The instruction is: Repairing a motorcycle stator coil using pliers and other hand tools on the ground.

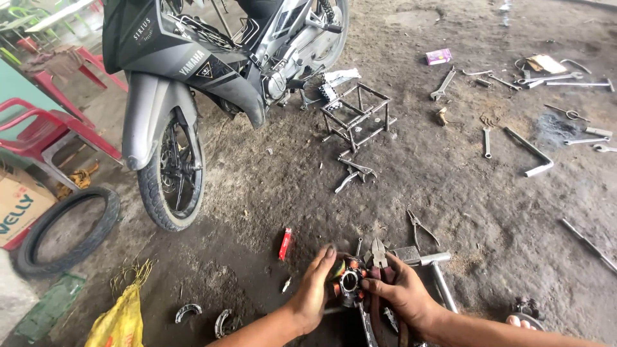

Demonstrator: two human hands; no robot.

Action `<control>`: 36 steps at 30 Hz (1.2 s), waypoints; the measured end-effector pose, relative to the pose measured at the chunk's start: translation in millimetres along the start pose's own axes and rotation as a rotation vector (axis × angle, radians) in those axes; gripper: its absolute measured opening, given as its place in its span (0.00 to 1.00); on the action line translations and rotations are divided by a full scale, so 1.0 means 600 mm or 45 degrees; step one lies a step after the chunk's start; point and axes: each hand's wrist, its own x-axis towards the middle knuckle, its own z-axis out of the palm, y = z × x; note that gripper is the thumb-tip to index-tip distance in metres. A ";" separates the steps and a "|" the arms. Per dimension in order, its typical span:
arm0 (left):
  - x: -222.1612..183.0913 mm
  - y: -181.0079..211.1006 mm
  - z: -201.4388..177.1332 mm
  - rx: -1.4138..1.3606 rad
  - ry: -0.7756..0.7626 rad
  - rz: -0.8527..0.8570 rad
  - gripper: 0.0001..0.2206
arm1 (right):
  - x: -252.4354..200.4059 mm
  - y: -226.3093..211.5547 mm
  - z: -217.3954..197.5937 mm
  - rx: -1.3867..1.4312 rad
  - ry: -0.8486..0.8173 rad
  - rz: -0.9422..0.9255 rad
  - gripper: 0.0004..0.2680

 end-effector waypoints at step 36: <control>0.025 0.005 0.010 -0.562 0.127 -0.044 0.19 | -0.036 0.029 -0.024 -0.598 -0.464 0.204 0.13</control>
